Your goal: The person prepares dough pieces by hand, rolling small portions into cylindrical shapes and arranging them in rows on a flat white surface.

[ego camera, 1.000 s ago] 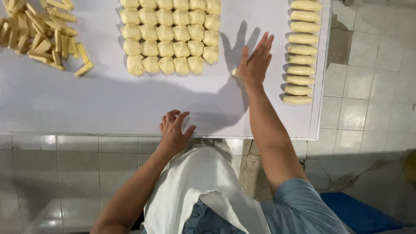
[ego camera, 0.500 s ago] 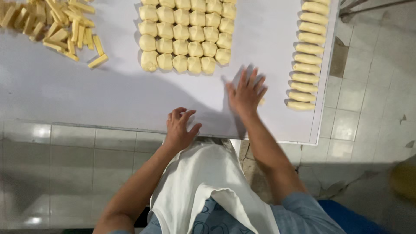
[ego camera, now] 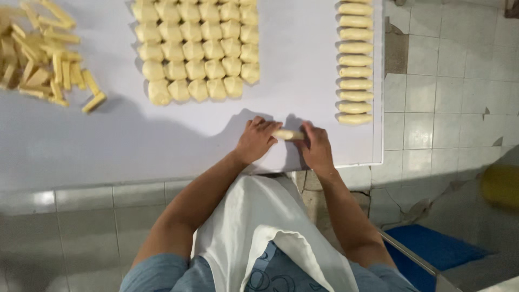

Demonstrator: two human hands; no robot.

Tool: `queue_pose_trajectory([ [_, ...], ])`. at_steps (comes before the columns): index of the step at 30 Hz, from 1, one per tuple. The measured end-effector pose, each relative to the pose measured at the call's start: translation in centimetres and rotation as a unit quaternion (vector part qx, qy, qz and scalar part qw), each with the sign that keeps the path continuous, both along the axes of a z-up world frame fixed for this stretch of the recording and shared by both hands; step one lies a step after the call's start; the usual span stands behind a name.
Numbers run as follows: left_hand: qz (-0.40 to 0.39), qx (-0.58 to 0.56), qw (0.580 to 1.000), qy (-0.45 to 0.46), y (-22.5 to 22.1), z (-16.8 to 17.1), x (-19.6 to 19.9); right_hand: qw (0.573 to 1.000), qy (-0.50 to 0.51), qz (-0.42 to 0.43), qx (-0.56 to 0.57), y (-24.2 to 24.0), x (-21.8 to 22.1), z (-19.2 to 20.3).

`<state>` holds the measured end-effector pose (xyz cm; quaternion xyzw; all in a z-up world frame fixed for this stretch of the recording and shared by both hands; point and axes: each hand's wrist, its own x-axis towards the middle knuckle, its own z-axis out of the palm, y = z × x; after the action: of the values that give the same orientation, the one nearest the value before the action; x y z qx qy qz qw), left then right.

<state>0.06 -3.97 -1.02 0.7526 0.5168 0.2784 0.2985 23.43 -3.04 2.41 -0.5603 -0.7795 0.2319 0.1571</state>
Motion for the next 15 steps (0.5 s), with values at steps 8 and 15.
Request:
queue_pose_trajectory([
  [8,0.080,-0.099,0.981,-0.143,10.9,2.7,1.8,0.984,0.124,-0.024,-0.123,12.2,2.9,1.9],
  [15,0.169,0.001,0.976,-0.137,33.5,0.1,5.0,0.995,0.091,0.030,0.003,37.1,3.7,0.9],
])
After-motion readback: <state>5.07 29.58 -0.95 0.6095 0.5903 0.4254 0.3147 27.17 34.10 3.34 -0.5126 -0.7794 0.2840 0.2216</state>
